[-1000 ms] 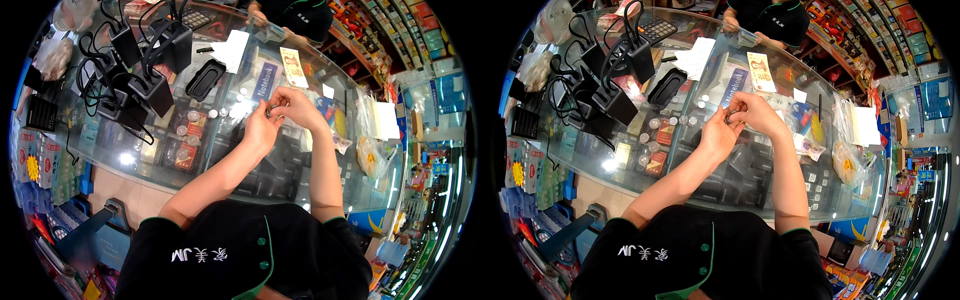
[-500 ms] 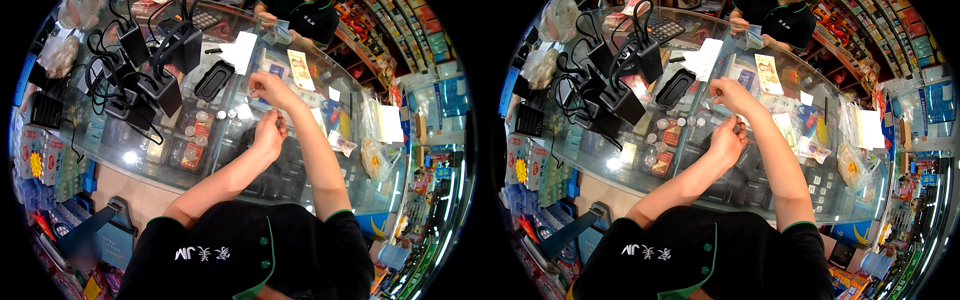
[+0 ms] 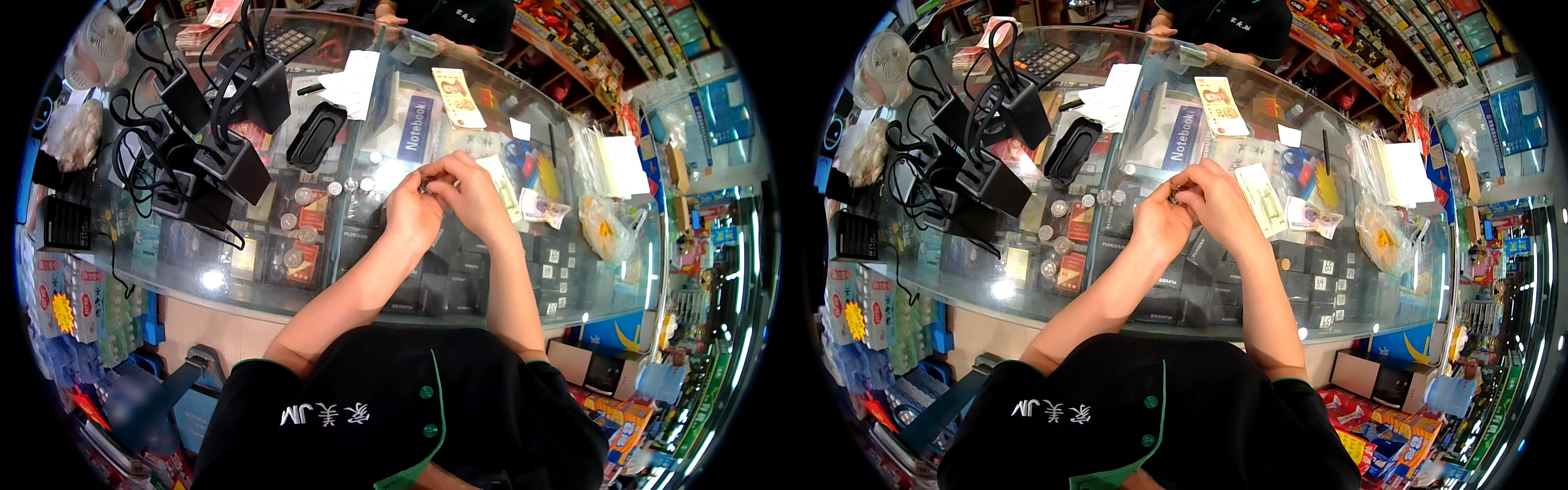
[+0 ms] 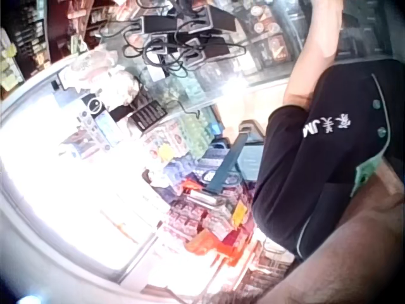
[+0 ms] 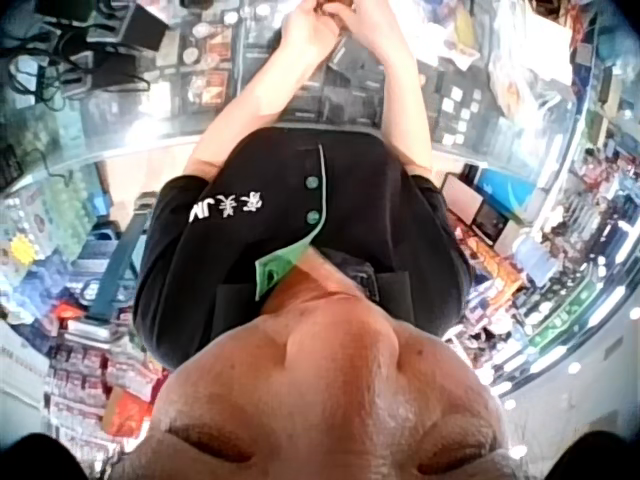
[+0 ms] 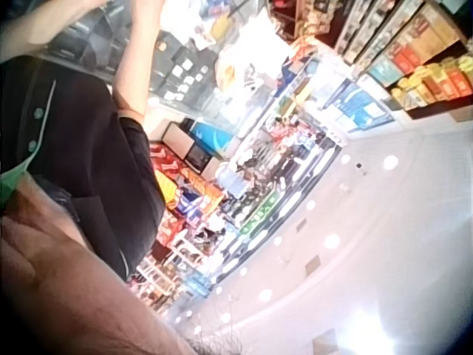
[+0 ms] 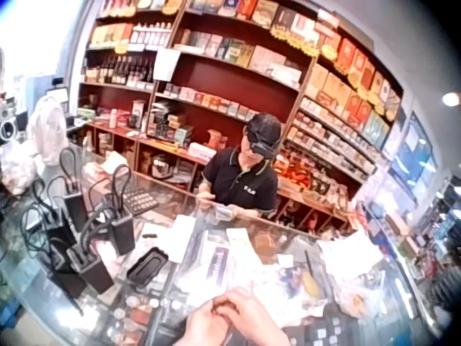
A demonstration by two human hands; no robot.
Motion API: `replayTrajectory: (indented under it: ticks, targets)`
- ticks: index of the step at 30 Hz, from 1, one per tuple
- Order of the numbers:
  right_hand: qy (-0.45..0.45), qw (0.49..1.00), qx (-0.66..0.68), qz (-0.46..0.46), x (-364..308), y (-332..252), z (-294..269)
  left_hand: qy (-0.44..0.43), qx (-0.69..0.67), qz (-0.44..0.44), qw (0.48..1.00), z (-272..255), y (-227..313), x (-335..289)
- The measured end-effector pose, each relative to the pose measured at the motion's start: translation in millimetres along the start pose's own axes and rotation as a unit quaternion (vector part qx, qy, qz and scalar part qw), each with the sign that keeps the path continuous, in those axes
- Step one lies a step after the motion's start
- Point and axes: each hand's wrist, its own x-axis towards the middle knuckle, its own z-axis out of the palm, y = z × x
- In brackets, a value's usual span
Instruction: The person stands behind a glass counter in a store and sorts a large pile of coins by denomination. They pick up coins individually, separate them into small stacks, and occasionally roll them into cylinders. The person also handles a black electronic device and paper receipts on the counter.
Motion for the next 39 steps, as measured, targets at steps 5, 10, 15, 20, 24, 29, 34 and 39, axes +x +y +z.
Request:
replayTrajectory:
  ticks: [5,10,15,20,24,29,34,39]
  targets:
    - [0.010,1.000,-0.024,0.002,-21.5,-8.2,-0.5,0.020,0.037,-0.008,0.999,-4.3,-4.6,1.0]
    - [0.047,0.998,-0.038,-0.003,-24.2,-1.4,-1.9,-0.021,0.023,-0.034,0.999,4.1,-8.8,-6.6]
    - [0.088,0.993,-0.078,0.003,-28.2,-0.6,-7.2,-0.086,0.042,-0.050,0.994,15.3,-8.8,-17.8]
    - [0.038,0.995,-0.089,0.004,-31.8,-1.0,-13.4,-0.090,0.078,-0.047,0.992,6.0,-13.0,-13.4]
    - [0.018,0.992,-0.123,-0.027,-33.0,-1.2,-15.0,-0.083,0.110,-0.046,0.989,5.3,-12.4,-15.2]
    - [-0.019,0.989,-0.140,-0.045,-29.6,-5.5,-16.9,-0.060,0.129,-0.056,0.988,11.1,-8.7,-17.0]
    - [-0.076,0.985,-0.145,-0.047,-21.7,-14.1,-25.5,-0.073,0.125,-0.080,0.986,3.9,-8.0,-10.7]
    - [0.016,0.995,-0.093,0.012,-5.9,-14.4,-25.1,-0.003,0.257,0.104,0.961,4.0,-15.5,-23.4]
